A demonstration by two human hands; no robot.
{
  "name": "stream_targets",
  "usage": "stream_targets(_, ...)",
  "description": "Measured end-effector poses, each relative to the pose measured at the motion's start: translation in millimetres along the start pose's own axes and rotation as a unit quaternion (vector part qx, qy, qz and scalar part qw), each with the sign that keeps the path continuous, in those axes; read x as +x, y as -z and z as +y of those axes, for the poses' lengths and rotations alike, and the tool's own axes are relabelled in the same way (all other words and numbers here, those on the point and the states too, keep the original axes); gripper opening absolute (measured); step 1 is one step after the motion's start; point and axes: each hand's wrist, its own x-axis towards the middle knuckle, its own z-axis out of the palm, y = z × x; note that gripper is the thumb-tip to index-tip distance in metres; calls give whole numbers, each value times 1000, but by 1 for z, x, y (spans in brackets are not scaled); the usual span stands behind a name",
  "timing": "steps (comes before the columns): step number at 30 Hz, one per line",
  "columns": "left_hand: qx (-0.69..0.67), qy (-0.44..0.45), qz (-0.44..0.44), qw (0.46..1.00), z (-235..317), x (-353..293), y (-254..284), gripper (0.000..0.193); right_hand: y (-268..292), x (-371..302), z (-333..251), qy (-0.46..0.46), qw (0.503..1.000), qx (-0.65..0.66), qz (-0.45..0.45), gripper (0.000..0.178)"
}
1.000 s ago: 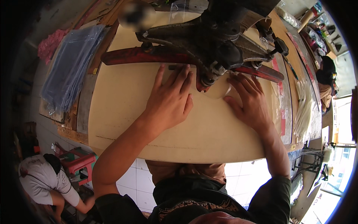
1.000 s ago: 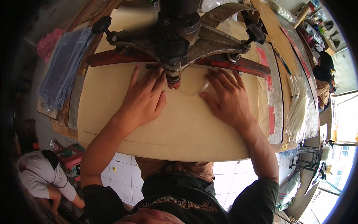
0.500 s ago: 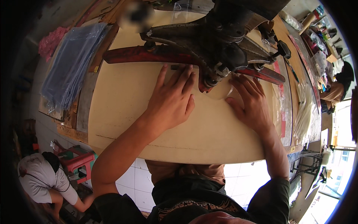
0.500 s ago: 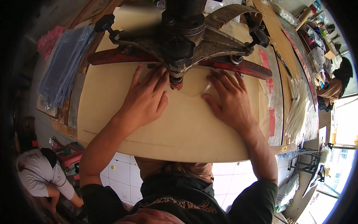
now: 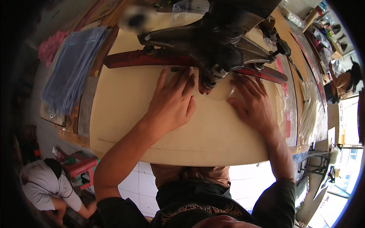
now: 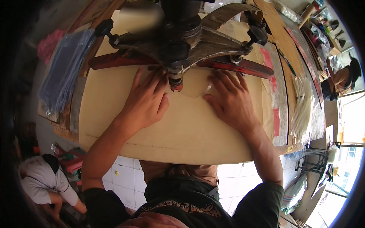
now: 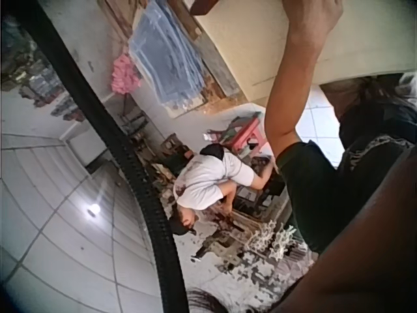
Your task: The person seals the edges of plastic bags using a heat-sealing machine, positioning the plastic sheets on the machine bed and checking the sealed seams.
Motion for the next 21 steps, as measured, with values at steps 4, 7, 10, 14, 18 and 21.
stream_targets(4, 6, -1, -2, 1000, 1, 0, 1, 51, -2, -2, -1, 4, 999, -30, 15, 45)
stream_targets(7, 15, -4, -8, 1000, 0, 0, 1, 50, -2, -3, -4, -3, 999, -46, 16, 45)
stream_targets(10, 14, -7, -10, 1000, -1, 1, 1, 51, -1, -2, -7, -8, 999, -47, 12, 43)
stream_targets(14, 17, -8, -6, 1000, -1, 0, 0, 51, -1, -4, -10, -13, 999, -52, 10, 41)
stream_targets(18, 24, -6, -2, 1000, 0, 0, 0, 50, 0, -4, -10, -9, 998, -53, 13, 40)
stream_targets(21, 27, -9, 3, 1000, 0, 0, 1, 50, -1, -4, -9, -4, 999, -52, 14, 40)
